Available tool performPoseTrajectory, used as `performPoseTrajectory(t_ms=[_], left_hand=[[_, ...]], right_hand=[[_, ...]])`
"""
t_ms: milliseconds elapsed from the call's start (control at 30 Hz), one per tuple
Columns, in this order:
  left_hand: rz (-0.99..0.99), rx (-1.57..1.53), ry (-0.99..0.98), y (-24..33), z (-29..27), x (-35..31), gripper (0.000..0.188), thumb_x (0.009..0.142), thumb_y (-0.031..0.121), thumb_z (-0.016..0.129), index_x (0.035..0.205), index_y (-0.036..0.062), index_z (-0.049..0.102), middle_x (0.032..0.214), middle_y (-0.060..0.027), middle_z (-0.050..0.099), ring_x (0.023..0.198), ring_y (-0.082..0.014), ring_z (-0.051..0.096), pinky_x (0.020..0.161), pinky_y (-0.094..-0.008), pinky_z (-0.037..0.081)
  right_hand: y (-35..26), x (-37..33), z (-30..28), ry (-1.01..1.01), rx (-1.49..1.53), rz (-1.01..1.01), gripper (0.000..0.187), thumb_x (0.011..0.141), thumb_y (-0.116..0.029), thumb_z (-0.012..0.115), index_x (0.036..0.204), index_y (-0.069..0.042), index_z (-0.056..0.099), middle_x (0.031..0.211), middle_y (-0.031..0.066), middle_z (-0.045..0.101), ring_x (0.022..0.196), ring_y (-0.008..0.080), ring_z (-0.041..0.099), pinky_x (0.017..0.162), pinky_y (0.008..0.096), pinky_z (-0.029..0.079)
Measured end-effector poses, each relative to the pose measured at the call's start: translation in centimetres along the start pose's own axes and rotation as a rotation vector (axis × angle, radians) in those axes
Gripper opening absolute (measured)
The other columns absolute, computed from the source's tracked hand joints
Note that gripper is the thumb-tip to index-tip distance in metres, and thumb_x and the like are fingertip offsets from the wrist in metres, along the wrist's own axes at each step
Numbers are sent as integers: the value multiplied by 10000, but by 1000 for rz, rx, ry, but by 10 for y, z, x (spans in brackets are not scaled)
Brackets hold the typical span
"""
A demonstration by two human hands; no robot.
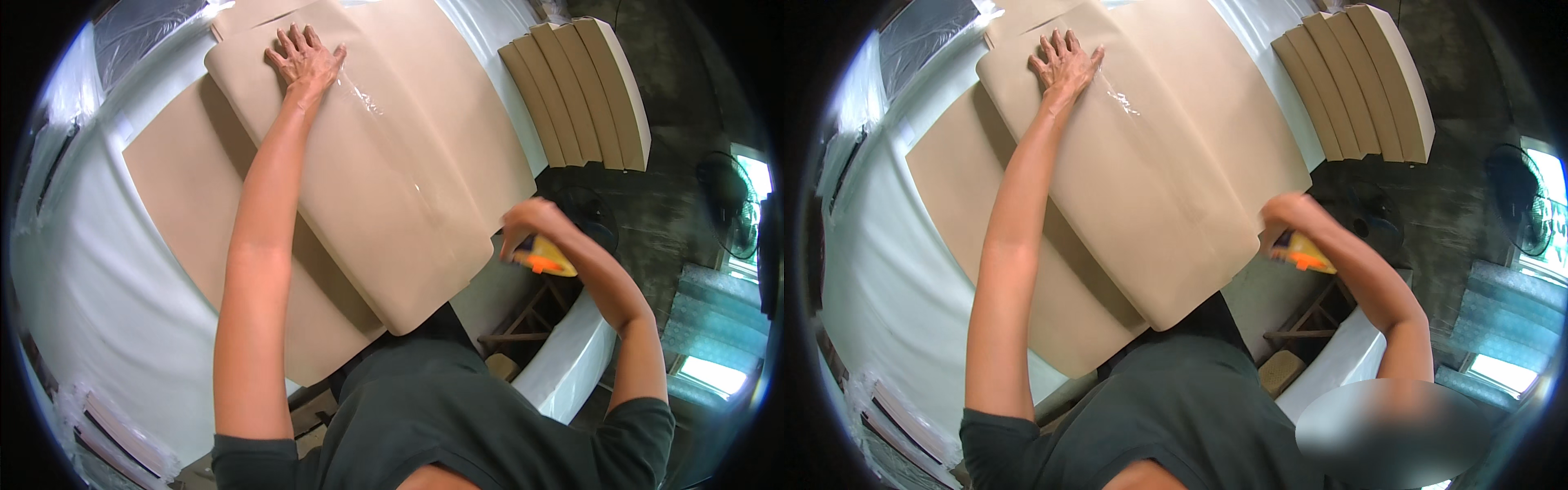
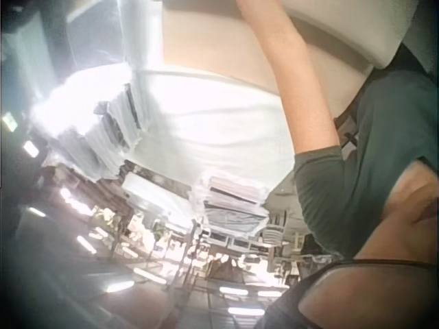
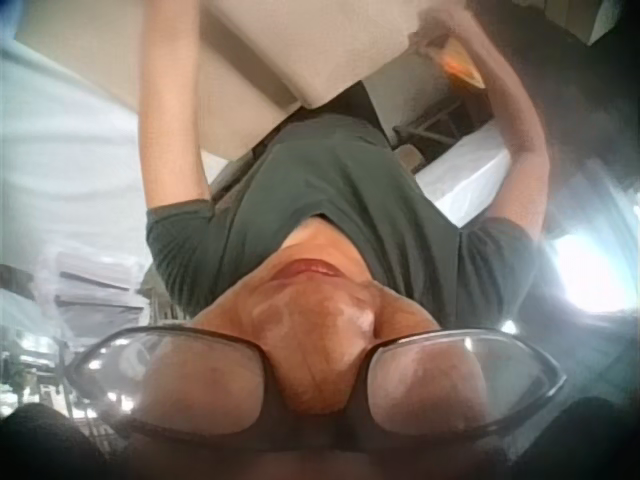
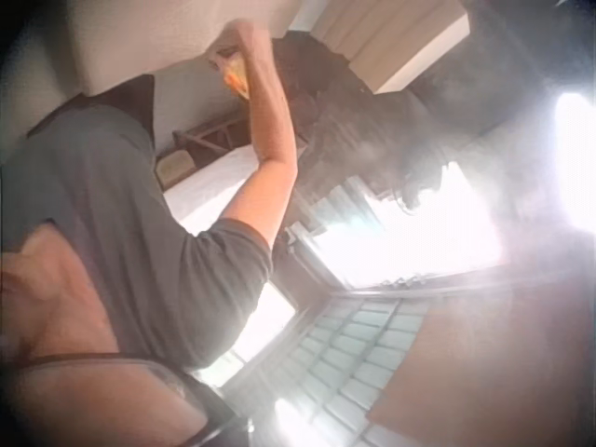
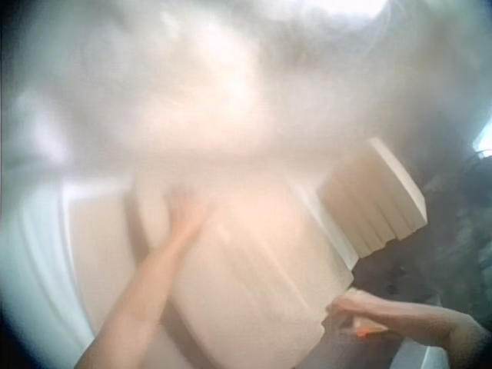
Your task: The person wraps black packaged items in large sheets of brown paper, folding the paper around the items and securing it with clear tape from a dispenser.
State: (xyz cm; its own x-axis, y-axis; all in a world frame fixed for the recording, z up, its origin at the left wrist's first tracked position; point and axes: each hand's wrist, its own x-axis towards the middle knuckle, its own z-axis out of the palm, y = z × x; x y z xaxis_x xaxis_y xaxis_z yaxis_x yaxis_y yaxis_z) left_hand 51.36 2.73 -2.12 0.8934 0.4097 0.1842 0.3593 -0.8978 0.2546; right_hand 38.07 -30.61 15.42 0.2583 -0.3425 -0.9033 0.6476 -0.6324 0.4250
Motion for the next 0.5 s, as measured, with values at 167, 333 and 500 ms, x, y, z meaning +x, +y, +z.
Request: performPoseTrajectory(t_ms=[167, 333, 500], left_hand=[[239, 288, 371, -26, 11, 62, 629, 971, 427, 337, 1487, 77, 259, 1569, -96, 198, 1452, -311, 132, 1121, -603, 142], [769, 43, 52, 105, -6, -80, 574, 974, 359, 360, 1494, 131, 274, 1577, -67, 192, 1458, -254, 130, 1130, -582, 153], [960, -125, -168, 126, -32, -188, 541, 992, 383, 349, 1490, 179, 295, 1566, -47, 229, 1450, -258, 172, 1132, -569, 155]], right_hand=[[94, 66, -27, 1219, 347, 298, 667, 739, -433, 726, 1344, -310, 475, 952, 169, 669, 866, 334, 677, 708, 452, 546], [83, 163, 17, 1263, 528, 279, 692, 819, -233, 675, 1431, -316, 364, 1209, 250, 501, 907, 340, 630, 750, 470, 524], [33, 150, 109, 1519, 598, -239, 759, 715, -68, 653, 1423, -223, 426, 1462, 114, 369, 1369, 361, 307, 1104, 503, 282]])
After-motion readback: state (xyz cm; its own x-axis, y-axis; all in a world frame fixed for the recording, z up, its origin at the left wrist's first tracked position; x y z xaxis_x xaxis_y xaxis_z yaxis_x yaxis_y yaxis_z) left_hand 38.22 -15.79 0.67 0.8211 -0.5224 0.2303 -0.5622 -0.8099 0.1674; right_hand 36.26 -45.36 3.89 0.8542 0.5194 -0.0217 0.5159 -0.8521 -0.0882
